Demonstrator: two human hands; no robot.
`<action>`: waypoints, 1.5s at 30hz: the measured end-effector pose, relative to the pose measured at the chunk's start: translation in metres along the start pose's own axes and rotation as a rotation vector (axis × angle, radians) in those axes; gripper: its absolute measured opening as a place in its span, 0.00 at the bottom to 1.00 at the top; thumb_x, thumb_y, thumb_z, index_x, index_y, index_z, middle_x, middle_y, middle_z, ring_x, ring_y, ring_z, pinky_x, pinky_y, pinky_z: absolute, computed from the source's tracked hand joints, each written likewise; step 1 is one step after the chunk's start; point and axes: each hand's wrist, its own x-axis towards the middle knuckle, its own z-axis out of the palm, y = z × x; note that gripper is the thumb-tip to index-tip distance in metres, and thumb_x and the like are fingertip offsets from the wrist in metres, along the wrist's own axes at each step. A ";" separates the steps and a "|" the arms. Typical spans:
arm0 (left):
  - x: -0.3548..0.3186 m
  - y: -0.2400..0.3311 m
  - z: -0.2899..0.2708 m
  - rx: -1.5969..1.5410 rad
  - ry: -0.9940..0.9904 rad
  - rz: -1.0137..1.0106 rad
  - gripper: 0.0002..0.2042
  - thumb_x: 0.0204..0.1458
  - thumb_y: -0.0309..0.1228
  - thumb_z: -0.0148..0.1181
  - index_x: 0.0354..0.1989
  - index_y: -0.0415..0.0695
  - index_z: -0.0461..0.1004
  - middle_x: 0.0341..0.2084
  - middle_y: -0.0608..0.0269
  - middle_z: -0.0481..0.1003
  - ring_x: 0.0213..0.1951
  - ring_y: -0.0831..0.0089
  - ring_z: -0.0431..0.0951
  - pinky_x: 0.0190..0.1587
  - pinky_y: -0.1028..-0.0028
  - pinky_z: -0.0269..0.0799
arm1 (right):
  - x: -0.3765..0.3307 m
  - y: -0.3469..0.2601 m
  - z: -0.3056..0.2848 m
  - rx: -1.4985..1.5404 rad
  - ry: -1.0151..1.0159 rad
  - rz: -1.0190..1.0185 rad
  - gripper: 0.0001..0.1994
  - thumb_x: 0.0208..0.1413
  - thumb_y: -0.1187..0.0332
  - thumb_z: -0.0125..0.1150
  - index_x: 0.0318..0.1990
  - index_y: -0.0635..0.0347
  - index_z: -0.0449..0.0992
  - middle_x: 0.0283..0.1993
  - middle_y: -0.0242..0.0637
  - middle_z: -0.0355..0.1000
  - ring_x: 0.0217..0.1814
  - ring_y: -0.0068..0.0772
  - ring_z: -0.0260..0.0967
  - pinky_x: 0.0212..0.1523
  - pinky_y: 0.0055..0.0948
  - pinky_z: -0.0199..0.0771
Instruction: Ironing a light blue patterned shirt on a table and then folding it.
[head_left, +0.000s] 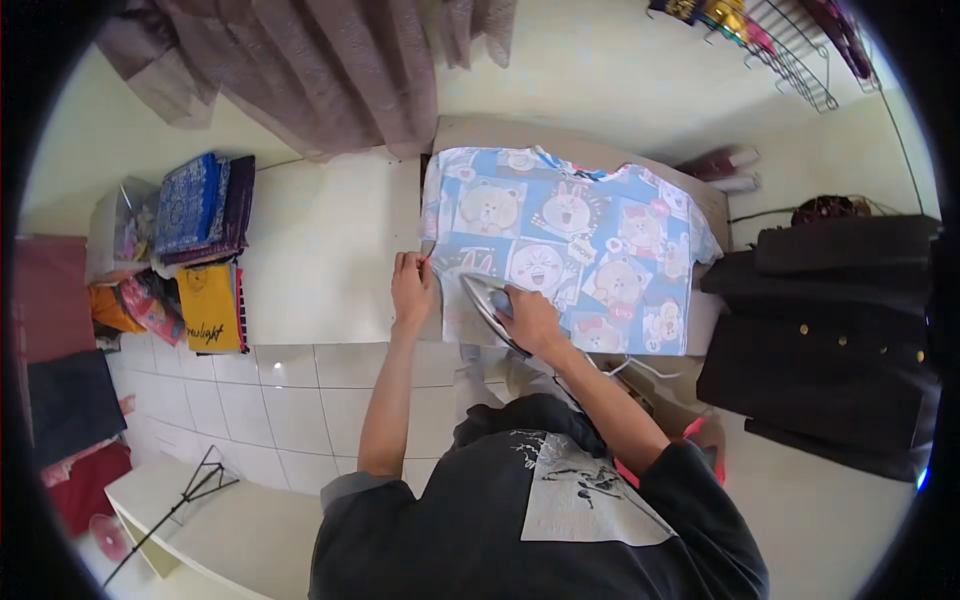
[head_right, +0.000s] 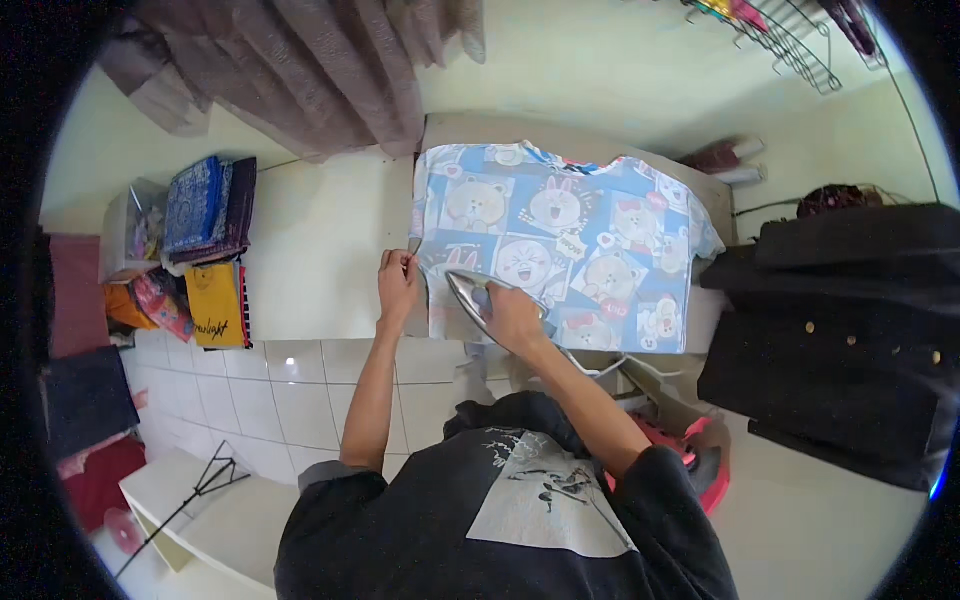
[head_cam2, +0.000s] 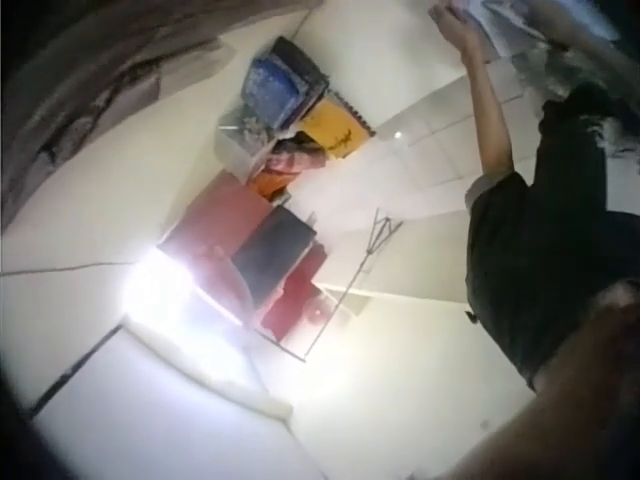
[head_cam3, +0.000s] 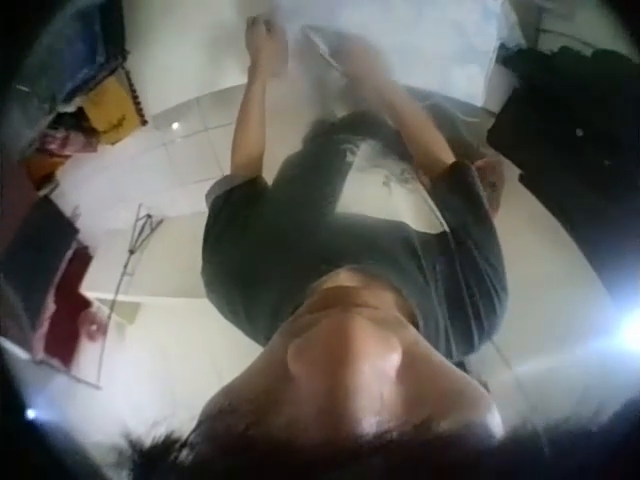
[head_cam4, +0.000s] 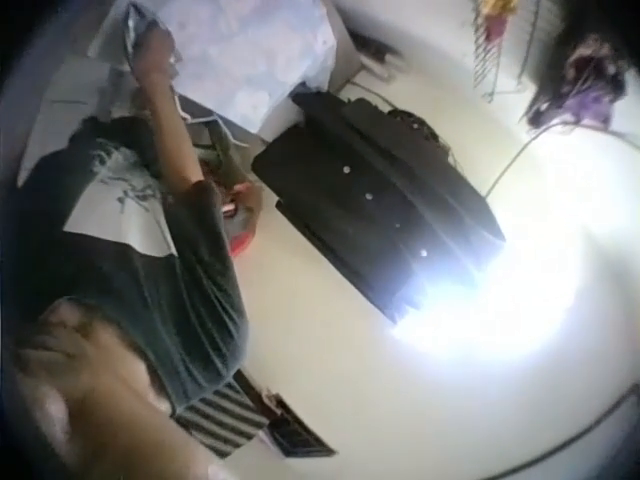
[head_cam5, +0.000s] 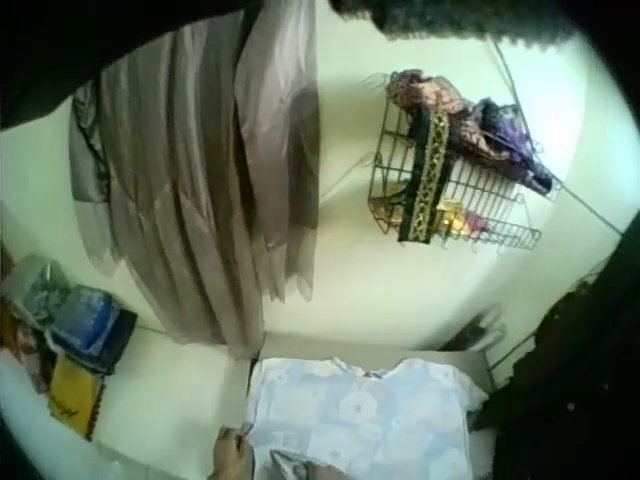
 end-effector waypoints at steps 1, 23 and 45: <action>-0.001 0.006 0.001 0.000 -0.011 0.017 0.06 0.58 0.28 0.59 0.38 0.40 0.72 0.37 0.54 0.71 0.34 0.53 0.77 0.37 0.59 0.74 | 0.001 -0.003 -0.001 0.007 0.015 0.011 0.22 0.54 0.60 0.67 0.54 0.59 0.74 0.35 0.57 0.77 0.39 0.62 0.76 0.41 0.54 0.77; -0.025 0.073 0.023 0.521 0.078 0.319 0.19 0.54 0.22 0.54 0.56 0.44 0.71 0.61 0.55 0.64 0.64 0.54 0.61 0.67 0.53 0.52 | -0.084 0.172 -0.067 0.227 0.478 0.517 0.16 0.49 0.62 0.67 0.44 0.61 0.80 0.40 0.57 0.78 0.46 0.61 0.76 0.46 0.51 0.75; -0.058 0.081 0.040 0.668 -0.301 0.389 0.31 0.66 0.43 0.43 0.75 0.46 0.50 0.76 0.59 0.47 0.76 0.57 0.42 0.73 0.44 0.31 | -0.144 0.330 -0.083 0.304 0.736 0.716 0.17 0.50 0.56 0.73 0.40 0.58 0.83 0.34 0.47 0.80 0.34 0.41 0.80 0.37 0.40 0.76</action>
